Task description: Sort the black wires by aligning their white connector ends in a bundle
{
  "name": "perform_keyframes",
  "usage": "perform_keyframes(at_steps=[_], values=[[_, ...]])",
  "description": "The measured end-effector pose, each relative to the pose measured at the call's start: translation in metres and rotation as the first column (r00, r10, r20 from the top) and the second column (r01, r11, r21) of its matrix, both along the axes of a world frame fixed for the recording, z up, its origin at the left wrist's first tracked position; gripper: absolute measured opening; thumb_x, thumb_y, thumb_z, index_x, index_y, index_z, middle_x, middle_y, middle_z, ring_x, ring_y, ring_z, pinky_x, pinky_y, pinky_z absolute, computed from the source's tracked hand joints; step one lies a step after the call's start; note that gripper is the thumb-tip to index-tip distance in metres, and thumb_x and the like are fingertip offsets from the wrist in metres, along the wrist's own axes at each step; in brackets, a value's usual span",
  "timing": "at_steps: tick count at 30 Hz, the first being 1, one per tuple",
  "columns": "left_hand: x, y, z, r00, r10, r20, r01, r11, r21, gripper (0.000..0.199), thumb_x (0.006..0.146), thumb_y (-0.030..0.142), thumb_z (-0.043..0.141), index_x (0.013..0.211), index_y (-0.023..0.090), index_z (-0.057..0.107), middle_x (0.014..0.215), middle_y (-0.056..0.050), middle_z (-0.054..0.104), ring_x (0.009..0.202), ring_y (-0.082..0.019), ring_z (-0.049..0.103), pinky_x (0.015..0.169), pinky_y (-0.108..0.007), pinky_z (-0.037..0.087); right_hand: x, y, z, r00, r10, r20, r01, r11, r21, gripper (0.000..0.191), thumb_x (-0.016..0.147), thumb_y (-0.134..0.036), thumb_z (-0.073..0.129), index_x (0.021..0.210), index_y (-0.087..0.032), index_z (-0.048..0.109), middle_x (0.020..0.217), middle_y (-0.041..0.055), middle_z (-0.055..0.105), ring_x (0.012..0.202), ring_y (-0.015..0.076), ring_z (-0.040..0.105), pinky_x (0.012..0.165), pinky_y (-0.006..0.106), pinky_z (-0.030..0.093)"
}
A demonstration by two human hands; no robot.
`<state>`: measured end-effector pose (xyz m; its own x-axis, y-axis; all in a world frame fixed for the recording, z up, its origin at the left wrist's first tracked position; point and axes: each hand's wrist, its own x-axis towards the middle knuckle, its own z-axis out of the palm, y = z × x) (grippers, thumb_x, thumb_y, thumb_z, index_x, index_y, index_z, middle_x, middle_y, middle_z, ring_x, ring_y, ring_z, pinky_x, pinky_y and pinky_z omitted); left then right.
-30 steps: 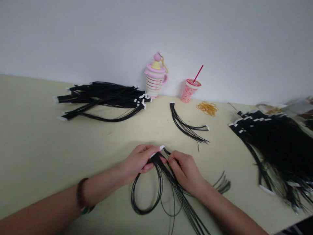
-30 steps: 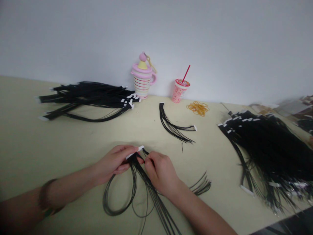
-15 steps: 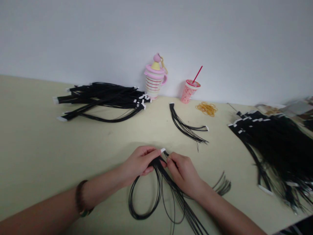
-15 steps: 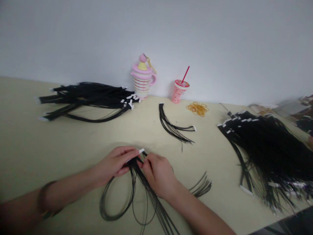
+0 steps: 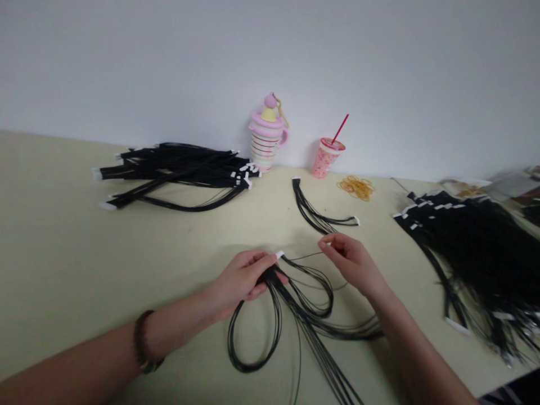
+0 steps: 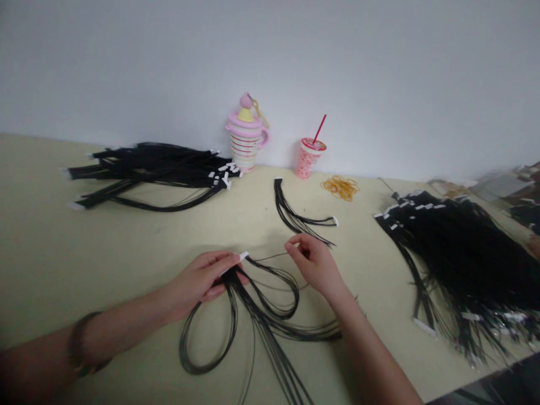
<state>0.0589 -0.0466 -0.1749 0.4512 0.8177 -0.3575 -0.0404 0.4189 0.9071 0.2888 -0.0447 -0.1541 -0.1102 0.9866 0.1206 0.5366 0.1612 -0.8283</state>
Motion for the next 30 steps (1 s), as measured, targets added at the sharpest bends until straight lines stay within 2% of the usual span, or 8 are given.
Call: perform_keyframes(at_steps=[3, 5, 7, 9, 12, 19, 24, 30], values=[[0.000, 0.001, 0.002, 0.999, 0.030, 0.024, -0.029, 0.999, -0.027, 0.029, 0.084, 0.042, 0.052, 0.080, 0.013, 0.055, 0.079, -0.008, 0.067, 0.034, 0.000, 0.028, 0.033, -0.015, 0.012, 0.006, -0.004, 0.010, 0.957, -0.182, 0.228, 0.118, 0.956, 0.267, 0.019, 0.086, -0.032, 0.055, 0.084, -0.013, 0.059, 0.065, 0.0016, 0.050, 0.056, 0.0146, 0.045, 0.051, 0.026, 0.034], [0.000, 0.002, 0.003, 0.998, 0.039, 0.041, -0.037, 0.998, -0.044, 0.029, 0.083, 0.042, 0.052, 0.080, 0.013, 0.055, 0.080, -0.009, 0.067, 0.034, 0.001, 0.028, 0.033, -0.014, 0.013, -0.007, -0.016, 0.017, 0.922, -0.285, 0.263, 0.120, 0.854, 0.506, 0.012, 0.084, -0.024, 0.057, 0.088, -0.013, 0.059, 0.082, 0.0071, 0.055, 0.071, 0.0180, 0.050, 0.064, 0.029, 0.039], [0.000, 0.003, 0.003, 0.998, 0.043, 0.048, -0.041, 0.998, -0.050, 0.031, 0.083, 0.042, 0.052, 0.078, 0.012, 0.056, 0.080, -0.009, 0.067, 0.034, 0.001, 0.027, 0.033, -0.014, 0.013, -0.027, -0.031, 0.021, 0.957, -0.186, 0.221, 0.026, 0.816, 0.577, 0.005, 0.085, -0.015, 0.054, 0.088, -0.013, 0.058, 0.085, 0.0071, 0.055, 0.076, 0.0174, 0.051, 0.067, 0.028, 0.040], [0.001, 0.003, 0.003, 0.998, 0.051, 0.040, -0.050, 0.998, -0.044, 0.034, 0.083, 0.043, 0.052, 0.075, 0.011, 0.058, 0.076, -0.008, 0.066, 0.034, 0.001, 0.027, 0.032, -0.014, 0.014, -0.047, -0.044, 0.017, 0.972, 0.124, 0.201, -0.201, 0.882, 0.425, 0.007, 0.086, -0.011, 0.051, 0.084, -0.015, 0.057, 0.076, 0.0032, 0.054, 0.066, 0.0135, 0.050, 0.059, 0.024, 0.040], [0.002, 0.002, 0.002, 0.996, 0.085, 0.019, -0.085, 0.996, -0.013, 0.035, 0.082, 0.044, 0.053, 0.073, 0.010, 0.058, 0.070, -0.006, 0.063, 0.035, -0.001, 0.030, 0.032, -0.014, 0.015, -0.064, -0.052, 0.004, 0.891, 0.382, 0.246, -0.441, 0.858, 0.264, 0.011, 0.088, -0.016, 0.052, 0.080, -0.015, 0.059, 0.072, 0.0034, 0.055, 0.067, 0.0149, 0.052, 0.060, 0.025, 0.041], [0.004, 0.000, 0.001, 0.995, 0.096, 0.006, -0.096, 0.994, 0.050, 0.032, 0.083, 0.042, 0.053, 0.070, 0.013, 0.051, 0.060, 0.001, 0.054, 0.035, -0.002, 0.031, 0.031, -0.013, 0.017, -0.053, -0.042, 0.001, 0.860, 0.335, 0.385, -0.424, 0.889, 0.174, 0.024, 0.094, -0.021, 0.042, 0.078, -0.014, 0.057, 0.072, 0.0042, 0.054, 0.066, 0.0158, 0.052, 0.060, 0.026, 0.038], [0.005, -0.002, -0.001, 0.996, 0.093, 0.001, -0.093, 0.993, 0.080, 0.030, 0.084, 0.042, 0.053, 0.072, 0.014, 0.050, 0.065, 0.001, 0.055, 0.035, -0.001, 0.033, 0.031, -0.013, 0.018, -0.051, -0.041, 0.001, 0.882, 0.245, 0.404, -0.322, 0.937, 0.134, 0.012, 0.091, -0.020, 0.048, 0.089, -0.016, 0.060, 0.077, 0.0038, 0.056, 0.066, 0.0161, 0.052, 0.060, 0.026, 0.037], [0.003, -0.003, -0.005, 1.000, 0.013, -0.018, -0.011, 0.991, 0.130, 0.031, 0.085, 0.044, 0.050, 0.074, 0.015, 0.049, 0.054, 0.005, 0.047, 0.034, -0.003, 0.036, 0.029, -0.013, 0.020, -0.053, -0.037, -0.004, 0.877, 0.198, 0.438, -0.273, 0.955, 0.115, 0.013, 0.086, -0.012, 0.052, 0.074, -0.015, 0.057, 0.070, 0.0019, 0.053, 0.062, 0.0151, 0.051, 0.057, 0.025, 0.036]])
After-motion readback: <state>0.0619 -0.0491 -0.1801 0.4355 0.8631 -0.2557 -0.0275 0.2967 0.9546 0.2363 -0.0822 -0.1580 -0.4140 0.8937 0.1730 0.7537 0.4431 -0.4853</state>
